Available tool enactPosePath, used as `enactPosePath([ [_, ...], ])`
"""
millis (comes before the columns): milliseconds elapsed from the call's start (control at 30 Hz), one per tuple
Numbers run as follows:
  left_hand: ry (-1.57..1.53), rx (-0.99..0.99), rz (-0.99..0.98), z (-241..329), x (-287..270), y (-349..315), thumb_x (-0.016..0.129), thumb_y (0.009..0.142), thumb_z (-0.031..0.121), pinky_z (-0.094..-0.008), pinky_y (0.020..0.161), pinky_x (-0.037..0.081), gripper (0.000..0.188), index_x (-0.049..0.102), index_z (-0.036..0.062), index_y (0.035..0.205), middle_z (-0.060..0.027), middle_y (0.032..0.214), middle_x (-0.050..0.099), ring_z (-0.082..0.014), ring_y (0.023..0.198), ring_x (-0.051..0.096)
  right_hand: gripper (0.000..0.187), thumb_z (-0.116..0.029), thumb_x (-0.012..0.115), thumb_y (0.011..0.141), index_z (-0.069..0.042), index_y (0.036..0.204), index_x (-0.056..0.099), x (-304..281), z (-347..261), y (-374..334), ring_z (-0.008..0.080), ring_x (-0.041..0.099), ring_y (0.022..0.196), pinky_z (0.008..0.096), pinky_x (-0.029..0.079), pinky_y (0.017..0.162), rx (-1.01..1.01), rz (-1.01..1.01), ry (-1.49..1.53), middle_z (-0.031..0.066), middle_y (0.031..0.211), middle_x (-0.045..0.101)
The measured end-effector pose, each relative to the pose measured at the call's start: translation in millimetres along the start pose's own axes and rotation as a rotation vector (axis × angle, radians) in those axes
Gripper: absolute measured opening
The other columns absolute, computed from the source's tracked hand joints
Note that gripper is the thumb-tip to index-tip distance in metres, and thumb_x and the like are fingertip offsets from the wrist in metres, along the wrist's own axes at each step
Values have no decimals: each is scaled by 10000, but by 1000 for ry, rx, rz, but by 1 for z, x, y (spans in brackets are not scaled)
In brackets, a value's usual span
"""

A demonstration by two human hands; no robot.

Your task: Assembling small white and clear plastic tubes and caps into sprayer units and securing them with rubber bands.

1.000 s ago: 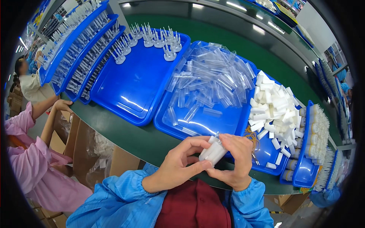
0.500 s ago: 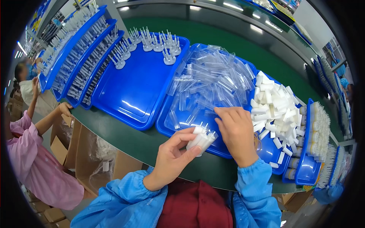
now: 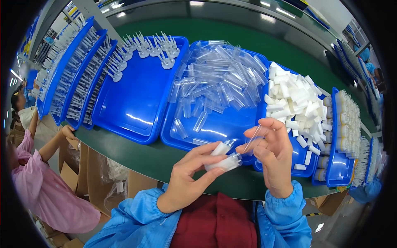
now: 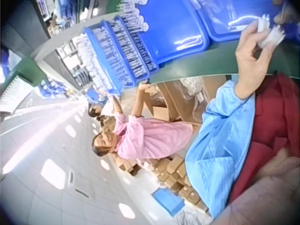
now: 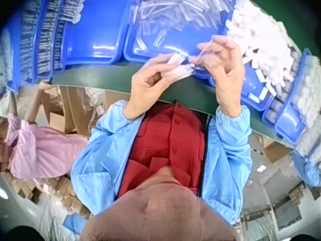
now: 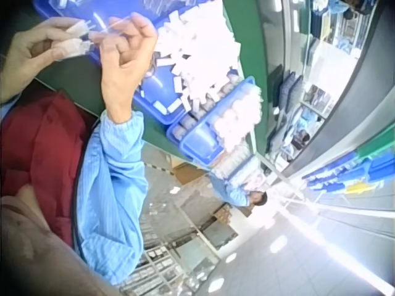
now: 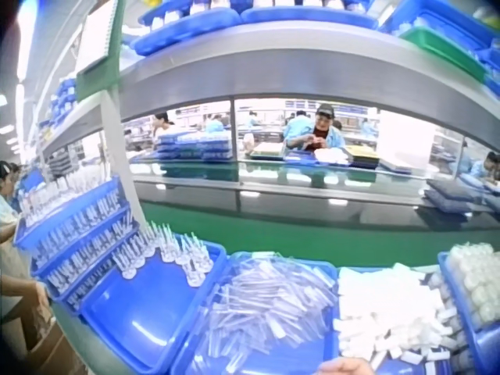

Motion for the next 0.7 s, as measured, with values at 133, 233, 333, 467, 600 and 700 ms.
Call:
enactPosePath([
  [133, 55, 23, -13, 0, 7, 1, 727, 916, 15, -336, 931, 569, 300, 721, 34, 1216, -173, 1379, 595, -249, 1208, 634, 507, 4, 558, 936, 9, 1416, 396, 1, 1, -8, 253, 692, 1081, 328, 548, 897, -30, -37, -7, 154, 1202, 599],
  [233, 12, 14, -17, 4, 12, 3, 722, 920, 13, -340, 934, 573, 288, 720, 24, 1208, -174, 1381, 591, -249, 1202, 637, 472, -33, 572, 958, -1, 1406, 427, 2, 7, -12, 219, 657, 1102, 319, 511, 920, -42, -25, 48, 138, 1183, 614],
  [333, -1, 3, -7, 2, 14, 2, 719, 923, 11, -344, 938, 578, 279, 718, 16, 1201, -178, 1380, 589, -251, 1192, 642, 441, -75, 611, 973, -6, 1383, 463, -1, 15, -16, 178, 634, 1053, 314, 487, 924, -54, -49, -78, 126, 1161, 637],
  [467, 23, -3, -9, 0, 14, 1, 714, 929, 13, -340, 934, 586, 270, 714, 2, 1199, -182, 1380, 587, -250, 1186, 645, 409, 5, 695, 921, 5, 1295, 529, -10, 8, -17, 161, 636, 1008, 315, 488, 938, -225, -16, -361, 135, 1162, 661],
  [600, -30, -33, 24, -3, 13, 1, 711, 934, 16, -331, 922, 591, 263, 711, -10, 1196, -184, 1382, 584, -247, 1187, 644, 371, 71, 686, 886, 13, 1229, 556, -12, 9, -19, 178, 647, 1038, 324, 492, 972, -71, 6, -108, 146, 1167, 664],
  [700, -40, -34, 33, -4, 13, 1, 713, 934, 23, -330, 912, 593, 256, 717, -3, 1189, -180, 1374, 592, -243, 1178, 648, 329, 86, 655, 885, 13, 1191, 561, -11, 10, -22, 200, 649, 1071, 336, 494, 989, -125, -59, -143, 164, 1184, 656],
])
Point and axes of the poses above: each hand's wrist, its own y-axis towards the middle knuckle, its own x-axis out of the palm, z = x × y, the point moved 7 cm from there along y, towards the middle knuckle
